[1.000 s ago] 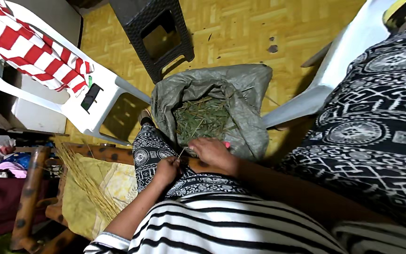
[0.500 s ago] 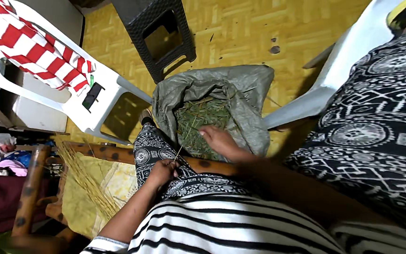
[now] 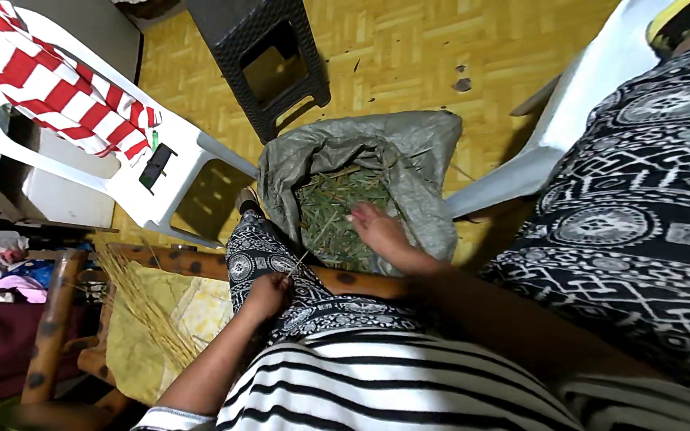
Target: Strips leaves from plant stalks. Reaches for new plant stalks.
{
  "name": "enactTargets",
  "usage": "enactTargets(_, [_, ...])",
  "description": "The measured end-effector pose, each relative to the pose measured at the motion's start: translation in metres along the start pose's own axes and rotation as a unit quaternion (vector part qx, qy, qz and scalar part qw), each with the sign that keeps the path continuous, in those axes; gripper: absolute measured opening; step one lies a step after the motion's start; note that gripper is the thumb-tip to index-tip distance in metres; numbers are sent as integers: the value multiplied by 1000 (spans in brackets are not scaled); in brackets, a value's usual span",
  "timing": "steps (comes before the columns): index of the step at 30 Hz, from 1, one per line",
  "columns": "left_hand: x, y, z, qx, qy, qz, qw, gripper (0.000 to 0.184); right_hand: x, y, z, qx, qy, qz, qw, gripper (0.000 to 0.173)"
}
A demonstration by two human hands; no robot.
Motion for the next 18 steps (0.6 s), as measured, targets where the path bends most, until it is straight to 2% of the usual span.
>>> enactTargets(2, [7,6,-2,20,-17,-94,995,36,-22,-10,10,-38,71,7,997,55])
enactTargets(4, [17,10,-2,27,-24,-183,983,39,-36,-26,22,-101,128,52,985,47])
enactTargets(7, [37,20,1,52,-28,-286,956,37,-41,-41,33,-161,168,123,965,33])
enactTargets(8, [43,25,2,94,-51,-306,946,34,-41,-41,34,-170,169,129,962,32])
enactTargets(10, [55,35,8,248,-146,-313,905,27,-43,-37,34,-179,152,109,966,31])
enactTargets(12, [67,43,24,409,-264,-296,822,28,-45,-28,31,-177,120,49,976,32])
enactTargets(14, [79,48,39,498,-345,-260,752,28,-45,-18,28,-167,85,-15,982,32])
enactTargets(15, [83,48,42,508,-355,-242,746,26,-45,-14,26,-163,65,-53,983,32])
enactTargets(16, [83,47,39,495,-347,-218,766,26,-45,-11,25,-158,49,-94,982,31])
enactTargets(18, [78,41,21,384,-284,-138,867,28,-48,-5,27,-145,25,-196,970,25])
Point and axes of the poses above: each hand's wrist, its own z-axis away from the middle knuckle, its own y-axis out of the back of the hand, x = y × z, the point moved 7 cm from there along -z, towards the middle knuckle, and after that the axes turned 9 degrees about -z, right-handed, at the moved point
